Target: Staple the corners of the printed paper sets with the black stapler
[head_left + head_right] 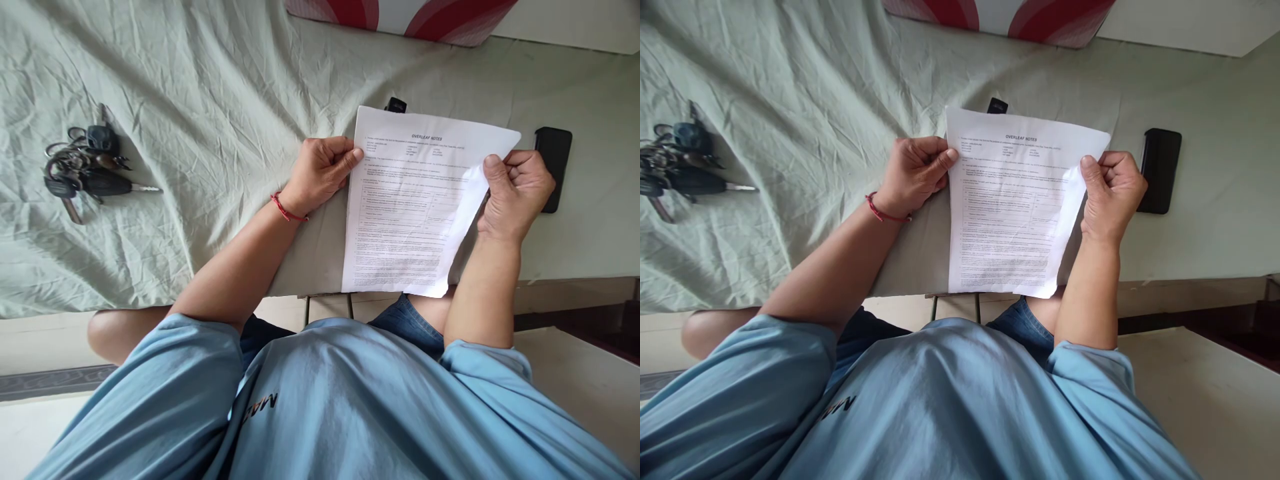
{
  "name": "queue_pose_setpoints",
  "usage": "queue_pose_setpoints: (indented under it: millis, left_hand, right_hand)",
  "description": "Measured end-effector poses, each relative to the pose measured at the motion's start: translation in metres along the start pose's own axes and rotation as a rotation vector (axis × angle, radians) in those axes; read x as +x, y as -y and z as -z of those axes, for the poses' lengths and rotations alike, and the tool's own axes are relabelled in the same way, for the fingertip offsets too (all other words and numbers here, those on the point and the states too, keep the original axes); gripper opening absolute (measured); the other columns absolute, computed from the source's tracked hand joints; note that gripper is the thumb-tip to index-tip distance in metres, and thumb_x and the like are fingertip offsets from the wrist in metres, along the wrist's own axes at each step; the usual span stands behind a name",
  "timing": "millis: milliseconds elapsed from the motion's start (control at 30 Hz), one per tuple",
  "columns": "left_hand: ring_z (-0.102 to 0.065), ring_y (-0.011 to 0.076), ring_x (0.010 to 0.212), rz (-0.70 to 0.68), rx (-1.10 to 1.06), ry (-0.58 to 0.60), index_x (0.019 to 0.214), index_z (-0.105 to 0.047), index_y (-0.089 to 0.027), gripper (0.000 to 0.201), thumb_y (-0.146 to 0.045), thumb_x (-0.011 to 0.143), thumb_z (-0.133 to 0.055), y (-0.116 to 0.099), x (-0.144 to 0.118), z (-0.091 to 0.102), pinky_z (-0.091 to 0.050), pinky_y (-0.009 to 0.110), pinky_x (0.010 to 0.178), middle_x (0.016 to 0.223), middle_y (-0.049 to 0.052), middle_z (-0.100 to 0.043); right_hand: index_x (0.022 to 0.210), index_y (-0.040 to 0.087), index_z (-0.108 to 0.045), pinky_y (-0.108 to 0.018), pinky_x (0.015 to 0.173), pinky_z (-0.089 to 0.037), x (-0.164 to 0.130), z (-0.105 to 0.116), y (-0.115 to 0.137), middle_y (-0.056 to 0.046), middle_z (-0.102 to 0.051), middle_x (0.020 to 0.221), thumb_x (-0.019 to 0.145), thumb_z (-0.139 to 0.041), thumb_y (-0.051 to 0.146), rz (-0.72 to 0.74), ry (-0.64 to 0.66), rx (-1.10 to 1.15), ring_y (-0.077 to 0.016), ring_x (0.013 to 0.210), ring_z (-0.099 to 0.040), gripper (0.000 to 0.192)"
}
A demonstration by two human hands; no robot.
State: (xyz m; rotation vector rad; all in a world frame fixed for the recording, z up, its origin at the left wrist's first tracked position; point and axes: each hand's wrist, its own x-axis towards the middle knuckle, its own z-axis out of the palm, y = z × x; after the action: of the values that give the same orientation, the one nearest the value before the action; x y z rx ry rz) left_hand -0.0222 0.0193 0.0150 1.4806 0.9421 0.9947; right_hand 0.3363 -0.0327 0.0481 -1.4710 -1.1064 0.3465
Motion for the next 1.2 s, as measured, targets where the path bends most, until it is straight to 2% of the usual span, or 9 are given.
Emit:
queue_pose_setpoints:
  millis: [233, 367, 467, 600, 733, 900, 1067, 1133, 1200]
  left_hand:
    - [-0.063, 0.0207, 0.071, 0.07, 0.037, -0.003, 0.089, -0.069, -0.031, 0.074, -0.101, 0.112, -0.078, -0.005, -0.003, 0.002, -0.053, 0.041, 0.064, 0.066, -0.001, -0.051]
    - [-0.059, 0.0201, 0.079, 0.178, 0.052, -0.007, 0.089, -0.063, -0.033, 0.068, -0.094, 0.114, -0.08, -0.013, -0.004, 0.001, -0.05, 0.038, 0.07, 0.066, -0.002, -0.044]
    - [-0.056, 0.0211, 0.08, 0.213, 0.021, -0.027, 0.088, -0.062, -0.034, 0.07, -0.099, 0.107, -0.082, -0.018, -0.003, -0.001, -0.048, 0.038, 0.069, 0.065, -0.002, -0.044]
    - [-0.043, 0.0161, 0.066, 0.231, -0.089, -0.016, 0.083, -0.062, -0.032, 0.085, -0.113, 0.085, -0.091, -0.027, 0.0, 0.003, -0.037, 0.039, 0.06, 0.065, -0.002, -0.045]
    - [-0.039, 0.0126, 0.057, 0.318, -0.201, 0.081, 0.078, -0.062, -0.028, 0.097, -0.124, 0.084, -0.078, -0.038, 0.001, 0.02, -0.026, 0.038, 0.055, 0.068, 0.002, -0.056]
    - [-0.065, 0.0187, 0.063, 0.492, -0.175, 0.33, 0.089, -0.085, -0.019, 0.118, -0.135, 0.074, -0.068, -0.048, 0.003, 0.041, -0.033, 0.035, 0.055, 0.075, 0.011, -0.075]
    - [-0.063, 0.0174, 0.065, 0.388, 0.232, 0.663, 0.073, -0.079, -0.021, 0.081, -0.098, 0.086, -0.099, -0.053, 0.005, 0.044, -0.042, 0.034, 0.062, 0.072, 0.005, -0.07]
    - [-0.057, 0.0162, 0.065, 0.353, 0.319, 0.681, 0.071, -0.077, -0.021, 0.067, -0.081, 0.094, -0.097, -0.051, 0.004, 0.045, -0.04, 0.034, 0.063, 0.071, 0.003, -0.066]
    - [-0.053, 0.0161, 0.07, 0.34, 0.284, 0.528, 0.074, -0.077, -0.021, 0.063, -0.074, 0.096, -0.101, -0.048, 0.0, 0.048, -0.042, 0.035, 0.065, 0.072, 0.003, -0.065]
  right_hand:
    - [0.097, 0.028, -0.073, -0.042, 0.089, -0.061, 0.0, 0.002, -0.01, 0.0, -0.065, 0.09, 0.079, -0.106, 0.09, -0.001, 0.018, 0.006, -0.0202, 0.086, -0.059, 0.072]
    - [0.129, 0.027, -0.08, -0.052, 0.117, -0.068, -0.004, 0.006, -0.009, -0.009, -0.086, 0.125, 0.071, -0.11, 0.097, -0.101, 0.165, 0.094, -0.0286, 0.12, -0.081, 0.095]
    - [0.123, 0.027, -0.087, -0.058, 0.125, -0.07, -0.01, 0.006, 0.004, -0.01, -0.093, 0.125, 0.068, -0.117, 0.089, -0.245, 0.32, 0.123, -0.0325, 0.125, -0.085, 0.088]
    - [0.098, 0.026, -0.095, -0.056, 0.112, -0.076, -0.015, 0.007, 0.023, -0.007, -0.098, 0.11, 0.061, -0.127, 0.069, -0.35, 0.348, 0.148, -0.0299, 0.105, -0.086, 0.065]
    - [0.097, 0.026, -0.099, -0.048, 0.092, -0.077, -0.016, 0.012, 0.032, -0.008, -0.1, 0.105, 0.06, -0.13, 0.059, -0.441, 0.471, 0.197, -0.0278, 0.094, -0.087, 0.059]
    - [0.097, 0.027, -0.1, -0.039, 0.071, -0.069, -0.022, 0.009, 0.041, -0.002, -0.094, 0.093, 0.074, -0.124, 0.063, -0.468, 0.738, 0.145, -0.0235, 0.08, -0.084, 0.049]
    - [0.086, 0.029, -0.094, -0.033, 0.07, -0.062, -0.028, -0.004, 0.056, 0.002, -0.086, 0.084, 0.075, -0.123, 0.072, -0.411, 0.873, 0.1, -0.0191, 0.078, -0.077, 0.053]
    - [0.086, 0.028, -0.092, -0.033, 0.07, -0.06, -0.027, -0.001, 0.061, 0.002, -0.084, 0.083, 0.076, -0.12, 0.078, -0.418, 0.871, 0.084, -0.0181, 0.078, -0.074, 0.058]
    - [0.093, 0.027, -0.094, -0.032, 0.071, -0.058, -0.023, 0.009, 0.063, 0.001, -0.086, 0.088, 0.081, -0.117, 0.081, -0.449, 0.801, 0.07, -0.017, 0.078, -0.073, 0.06]
